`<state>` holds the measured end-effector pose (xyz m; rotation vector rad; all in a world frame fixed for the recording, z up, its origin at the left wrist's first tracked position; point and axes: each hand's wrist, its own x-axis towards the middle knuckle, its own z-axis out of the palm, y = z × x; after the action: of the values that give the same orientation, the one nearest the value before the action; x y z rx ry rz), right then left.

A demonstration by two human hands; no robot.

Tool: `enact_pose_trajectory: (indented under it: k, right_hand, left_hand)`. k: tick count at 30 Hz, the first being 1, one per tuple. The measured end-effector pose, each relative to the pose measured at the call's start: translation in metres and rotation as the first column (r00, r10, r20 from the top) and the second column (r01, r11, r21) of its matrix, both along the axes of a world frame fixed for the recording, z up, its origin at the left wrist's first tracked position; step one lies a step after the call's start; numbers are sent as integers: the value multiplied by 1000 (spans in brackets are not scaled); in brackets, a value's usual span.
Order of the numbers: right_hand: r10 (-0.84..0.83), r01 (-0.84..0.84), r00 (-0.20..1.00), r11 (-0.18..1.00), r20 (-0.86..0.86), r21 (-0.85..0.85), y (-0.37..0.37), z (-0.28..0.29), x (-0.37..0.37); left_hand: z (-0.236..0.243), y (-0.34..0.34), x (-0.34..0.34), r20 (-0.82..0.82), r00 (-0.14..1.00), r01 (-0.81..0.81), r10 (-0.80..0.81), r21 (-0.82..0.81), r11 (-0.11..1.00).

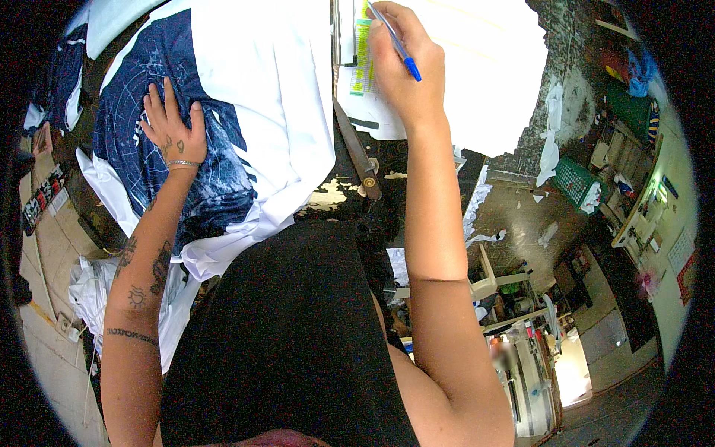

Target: The person repeatedly cuts the side seams of printed t-shirts using shears, then writes on a clipboard. The person handles multiple t-shirts one at a time, cutting along the side seams and stacking the cut pieces.

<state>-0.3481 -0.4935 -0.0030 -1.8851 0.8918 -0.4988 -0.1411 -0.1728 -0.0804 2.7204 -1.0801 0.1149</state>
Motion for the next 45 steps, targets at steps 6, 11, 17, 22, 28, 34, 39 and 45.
enact_pose_trajectory:
  k: [6, 11, 17, 22, 28, 34, 39, 45]
  right_hand:
    - [13, -12, 1000, 998, 9, -53, -4, -7, 2]
    - [-175, 172, 970, 985, 166, 34, -23, -14, -9]
    - [-297, 292, 908, 954, 296, 61, -62, -26, -36]
    - [-308, 273, 871, 951, 382, 144, -60, -57, -38]
    - [-263, 231, 879, 964, 397, 129, -59, -66, -33]
    - [-256, 203, 928, 957, 270, 209, -59, -46, -36]
    - [-215, 193, 959, 973, 184, 128, -54, -35, -43]
    - [-246, 230, 964, 961, 97, 151, -48, -33, -43]
  left_hand:
    - [-1, 1, 0, 11, 1000, 5, -5, 2, 1000]
    - [2, -1, 1, 10, 1000, -1, 1, 9, 1000]
    - [-7, 7, -1, 24, 1000, -4, 4, 39, 999]
    - [13, -4, 14, -144, 990, -8, 15, 44, 999]
    - [124, -68, -22, -306, 928, 106, -213, -331, 938]
    - [231, -150, -161, -465, -668, -91, -581, -724, 684]
    - [268, -187, -236, 267, -924, -368, -273, -430, 825]
    - [277, -190, -270, 477, -855, -419, -206, -398, 816]
